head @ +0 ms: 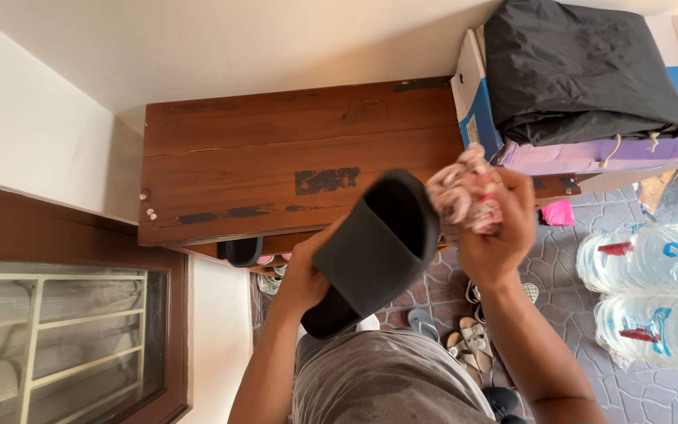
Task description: The person wipes a black slide with a patterned cloth, cleaning the top surface, sides, and sole. They rotate the slide to reach all areas and then place it back on the wooden shoe rack.
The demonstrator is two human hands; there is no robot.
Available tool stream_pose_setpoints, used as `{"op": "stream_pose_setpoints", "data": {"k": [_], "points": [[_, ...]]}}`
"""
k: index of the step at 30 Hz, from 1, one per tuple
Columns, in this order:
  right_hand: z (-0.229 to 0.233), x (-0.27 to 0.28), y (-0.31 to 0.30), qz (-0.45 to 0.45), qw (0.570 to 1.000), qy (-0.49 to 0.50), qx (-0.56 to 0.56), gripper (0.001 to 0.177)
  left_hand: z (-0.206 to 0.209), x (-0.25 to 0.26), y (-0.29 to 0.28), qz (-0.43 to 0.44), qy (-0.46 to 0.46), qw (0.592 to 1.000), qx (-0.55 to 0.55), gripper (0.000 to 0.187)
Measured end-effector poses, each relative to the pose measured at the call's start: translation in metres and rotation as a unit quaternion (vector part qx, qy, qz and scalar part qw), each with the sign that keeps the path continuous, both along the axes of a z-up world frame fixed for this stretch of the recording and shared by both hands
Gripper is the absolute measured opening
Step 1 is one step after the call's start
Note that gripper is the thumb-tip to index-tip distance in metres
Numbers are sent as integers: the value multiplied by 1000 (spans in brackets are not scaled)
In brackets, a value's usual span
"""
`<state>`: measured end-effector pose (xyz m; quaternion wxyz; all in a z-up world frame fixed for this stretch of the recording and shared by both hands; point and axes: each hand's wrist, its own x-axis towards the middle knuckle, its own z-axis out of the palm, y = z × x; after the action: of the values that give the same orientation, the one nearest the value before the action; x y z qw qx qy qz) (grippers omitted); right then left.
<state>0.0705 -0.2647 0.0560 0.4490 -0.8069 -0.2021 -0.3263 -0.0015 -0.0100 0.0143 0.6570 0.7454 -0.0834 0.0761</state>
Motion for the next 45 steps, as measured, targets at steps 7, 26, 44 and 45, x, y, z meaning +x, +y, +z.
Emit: {"op": "stream_pose_setpoints", "data": {"k": [7, 26, 44, 45], "points": [[2, -7, -7, 84, 993, 63, 53, 23, 9, -9, -13, 51, -12, 994, 100, 65], [46, -19, -3, 123, 990, 45, -54, 40, 30, -22, -1, 93, -152, 908, 379, 86], [84, 10, 69, 193, 902, 242, -301, 51, 40, -8, 50, 113, -206, 814, 531, 97], [83, 12, 70, 187, 889, 264, -323, 45, 42, -8, 54, 112, -198, 820, 525, 97]]}}
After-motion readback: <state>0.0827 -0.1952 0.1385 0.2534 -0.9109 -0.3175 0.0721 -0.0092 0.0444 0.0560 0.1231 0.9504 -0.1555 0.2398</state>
